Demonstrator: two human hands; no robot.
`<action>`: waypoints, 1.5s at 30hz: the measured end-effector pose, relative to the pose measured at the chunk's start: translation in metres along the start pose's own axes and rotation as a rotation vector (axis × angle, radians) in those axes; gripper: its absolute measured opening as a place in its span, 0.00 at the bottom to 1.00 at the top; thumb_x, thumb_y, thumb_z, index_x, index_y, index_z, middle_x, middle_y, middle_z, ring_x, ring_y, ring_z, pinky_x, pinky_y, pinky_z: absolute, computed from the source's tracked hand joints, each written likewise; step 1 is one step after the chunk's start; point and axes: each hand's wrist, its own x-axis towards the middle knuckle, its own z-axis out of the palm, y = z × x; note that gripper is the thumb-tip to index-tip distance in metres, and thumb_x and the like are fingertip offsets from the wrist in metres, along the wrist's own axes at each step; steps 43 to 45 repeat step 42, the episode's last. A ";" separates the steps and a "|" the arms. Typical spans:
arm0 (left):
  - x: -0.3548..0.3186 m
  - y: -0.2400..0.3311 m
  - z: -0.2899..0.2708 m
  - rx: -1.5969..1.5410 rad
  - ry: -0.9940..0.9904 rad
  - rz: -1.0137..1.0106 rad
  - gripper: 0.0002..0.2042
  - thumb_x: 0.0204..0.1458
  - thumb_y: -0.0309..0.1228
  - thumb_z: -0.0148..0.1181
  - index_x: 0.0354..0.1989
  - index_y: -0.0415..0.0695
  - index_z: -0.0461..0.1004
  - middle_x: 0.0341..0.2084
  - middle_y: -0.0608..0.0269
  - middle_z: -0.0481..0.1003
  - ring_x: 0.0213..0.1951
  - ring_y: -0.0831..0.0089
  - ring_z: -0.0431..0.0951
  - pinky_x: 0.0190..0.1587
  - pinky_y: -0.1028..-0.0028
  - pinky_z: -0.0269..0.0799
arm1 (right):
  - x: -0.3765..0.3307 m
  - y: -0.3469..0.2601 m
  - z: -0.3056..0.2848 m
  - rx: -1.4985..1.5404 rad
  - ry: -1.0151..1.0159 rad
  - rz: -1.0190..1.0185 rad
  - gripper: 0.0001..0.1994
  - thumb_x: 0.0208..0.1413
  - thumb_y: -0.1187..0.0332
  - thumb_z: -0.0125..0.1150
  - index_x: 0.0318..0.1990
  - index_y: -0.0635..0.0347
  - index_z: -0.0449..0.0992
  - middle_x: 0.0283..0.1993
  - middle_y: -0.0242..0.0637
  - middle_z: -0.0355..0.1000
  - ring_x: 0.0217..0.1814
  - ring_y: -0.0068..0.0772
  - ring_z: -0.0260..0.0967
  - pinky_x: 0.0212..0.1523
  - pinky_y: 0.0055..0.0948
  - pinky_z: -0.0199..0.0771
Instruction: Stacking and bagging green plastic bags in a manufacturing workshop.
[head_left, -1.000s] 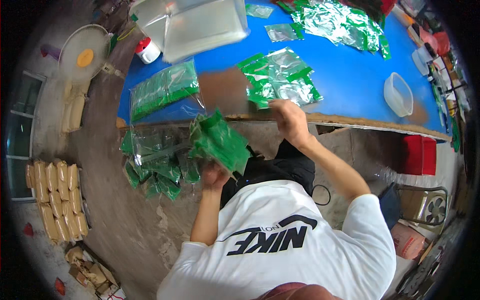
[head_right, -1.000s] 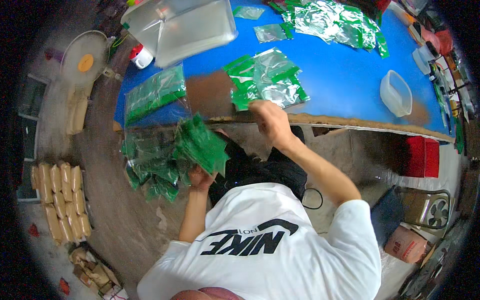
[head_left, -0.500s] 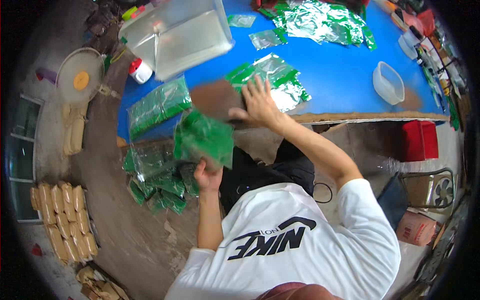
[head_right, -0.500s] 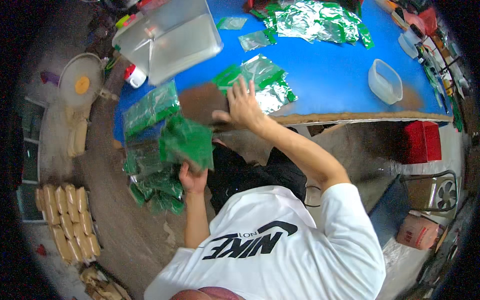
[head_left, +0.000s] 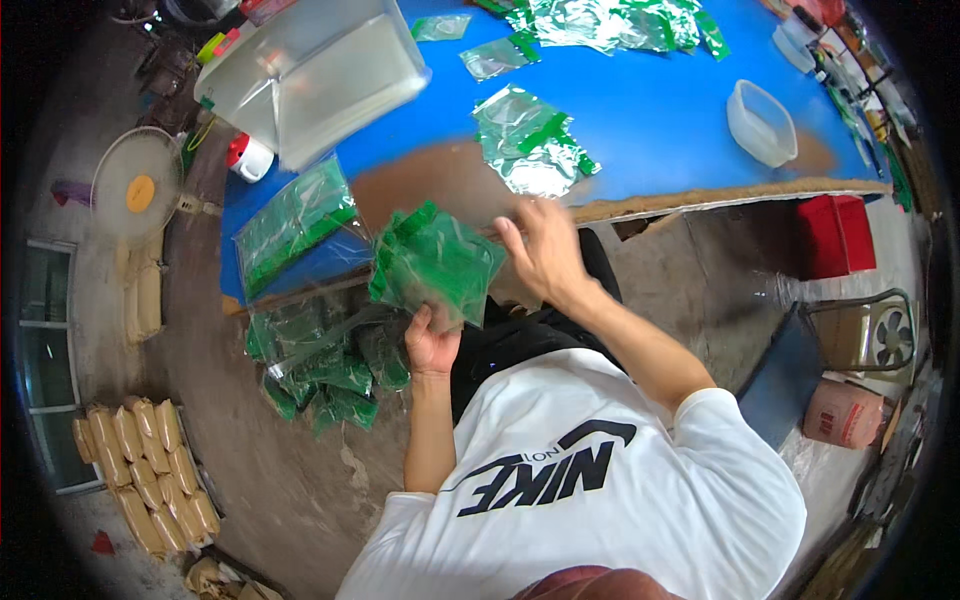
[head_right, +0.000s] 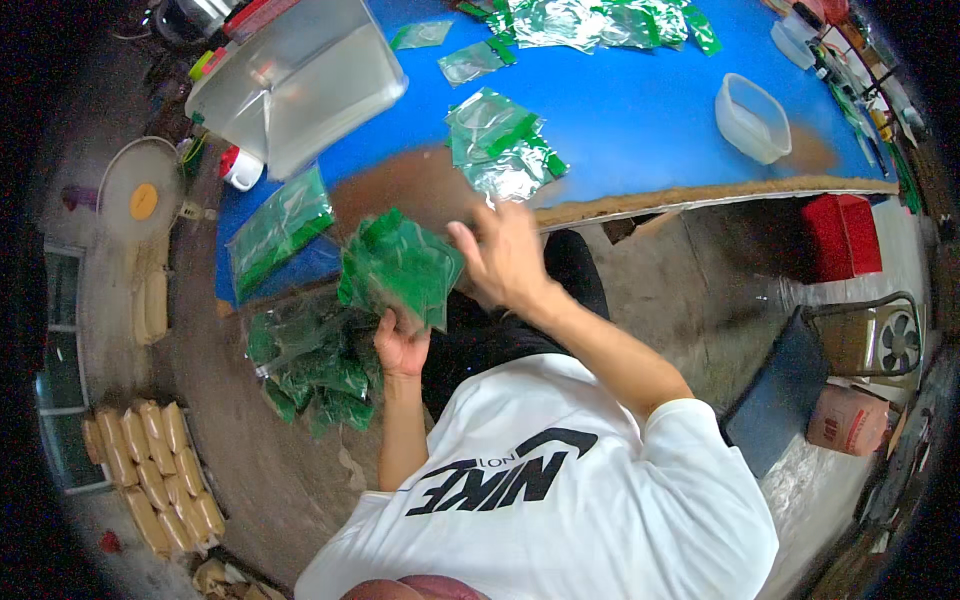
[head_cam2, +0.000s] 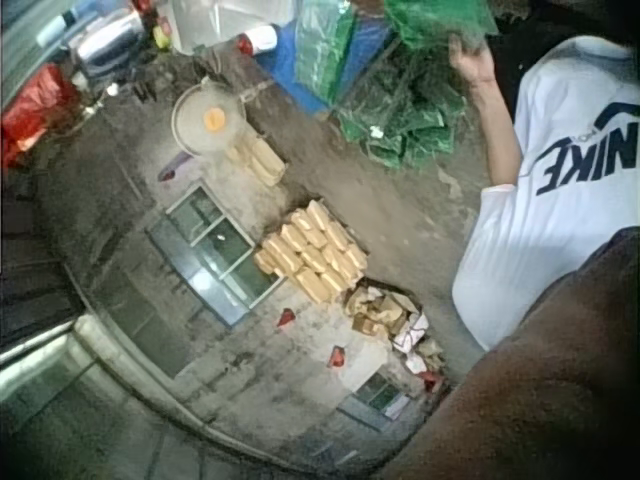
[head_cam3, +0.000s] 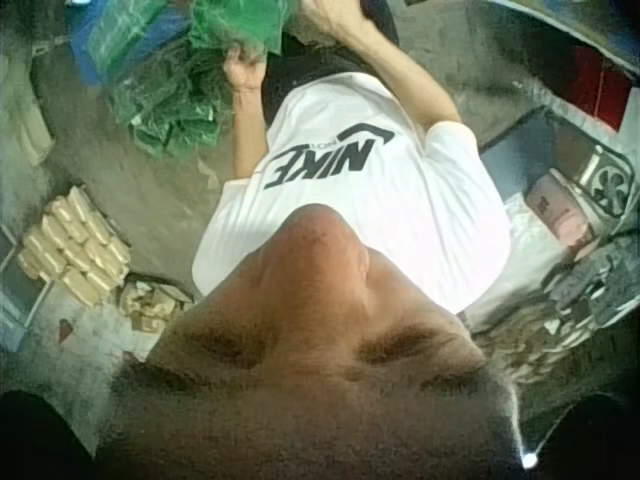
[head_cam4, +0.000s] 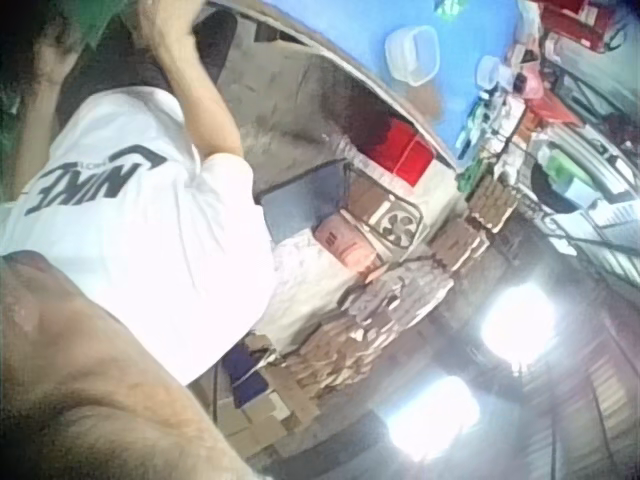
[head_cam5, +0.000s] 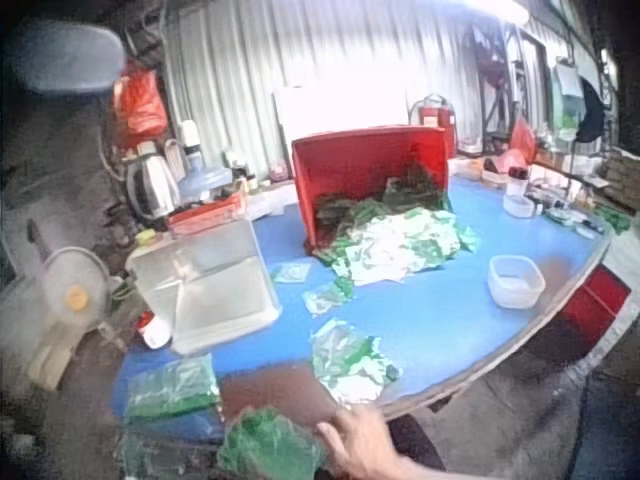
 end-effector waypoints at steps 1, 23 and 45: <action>0.000 -0.001 0.001 -0.030 -0.012 -0.036 0.25 0.47 0.27 0.67 0.56 0.43 0.70 0.54 0.62 0.74 0.57 0.62 0.71 0.63 0.58 0.64 | 0.008 0.003 -0.012 -0.067 0.130 0.006 0.27 0.61 0.51 0.55 0.59 0.62 0.68 0.61 0.59 0.63 0.61 0.58 0.60 0.60 0.52 0.58; -0.018 0.036 -0.035 -0.065 0.018 0.026 0.25 0.46 0.18 0.62 0.56 0.41 0.70 0.53 0.60 0.74 0.57 0.61 0.73 0.65 0.61 0.63 | 0.045 0.003 0.026 0.151 -0.320 -0.630 0.26 0.66 0.49 0.44 0.50 0.68 0.70 0.59 0.54 0.67 0.67 0.59 0.58 0.64 0.54 0.59; 0.008 -0.024 0.005 0.094 0.056 0.047 0.32 0.47 0.29 0.68 0.63 0.45 0.64 0.62 0.55 0.66 0.65 0.54 0.63 0.68 0.47 0.56 | 0.059 0.035 0.014 0.415 -0.399 -0.239 0.28 0.47 0.77 0.58 0.60 0.55 0.68 0.54 0.50 0.67 0.62 0.54 0.64 0.60 0.42 0.67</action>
